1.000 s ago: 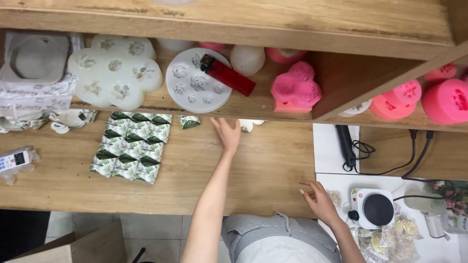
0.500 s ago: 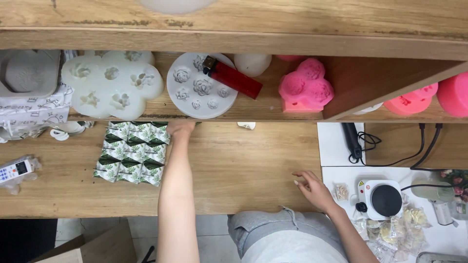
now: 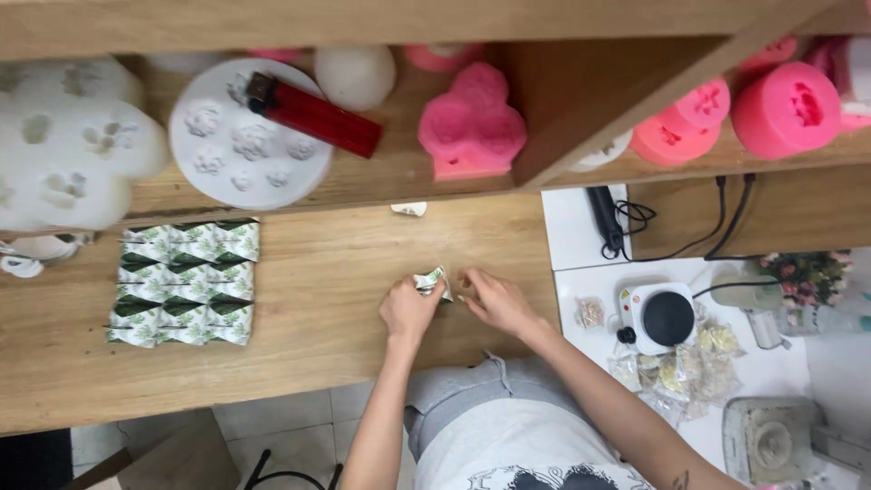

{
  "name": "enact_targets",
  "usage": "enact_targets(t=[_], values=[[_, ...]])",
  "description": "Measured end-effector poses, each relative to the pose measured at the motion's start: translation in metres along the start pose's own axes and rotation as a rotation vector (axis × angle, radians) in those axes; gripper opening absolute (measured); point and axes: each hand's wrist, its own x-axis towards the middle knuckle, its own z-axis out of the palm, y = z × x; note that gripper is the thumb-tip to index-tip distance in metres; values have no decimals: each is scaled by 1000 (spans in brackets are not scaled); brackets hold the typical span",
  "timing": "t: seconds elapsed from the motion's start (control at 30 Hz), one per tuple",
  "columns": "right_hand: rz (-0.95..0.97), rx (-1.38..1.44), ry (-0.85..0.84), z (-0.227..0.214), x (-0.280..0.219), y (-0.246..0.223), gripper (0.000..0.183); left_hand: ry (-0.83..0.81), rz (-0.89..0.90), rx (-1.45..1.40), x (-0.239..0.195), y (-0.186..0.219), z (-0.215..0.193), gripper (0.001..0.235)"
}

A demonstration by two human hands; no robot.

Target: The person repeatedly picks small wrapped items from a stack, places them into white flower-shaped plastic holders, and sets the holders aside. The person also stacks the empty holders and places them under the counter. The process is repeated multiple times throughout the clip.

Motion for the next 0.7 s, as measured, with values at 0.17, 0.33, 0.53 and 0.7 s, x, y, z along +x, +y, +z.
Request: enact_targets(t=[0.17,0.33,0.53,0.7], values=[[-220,-119,-94,10,-7,32,25,-203,69,-241,-46,6,17,56],[-268,-128,-147,14,-19,34,29,-320,155,-285,-51,-15,41,41],[-320,-219,-69,23,-16,30,24,-245,229,-216,-38,-12,49,31],[-297,-270,-60,33,-23,44,21,-288,193,-290,-43,-13,58,28]])
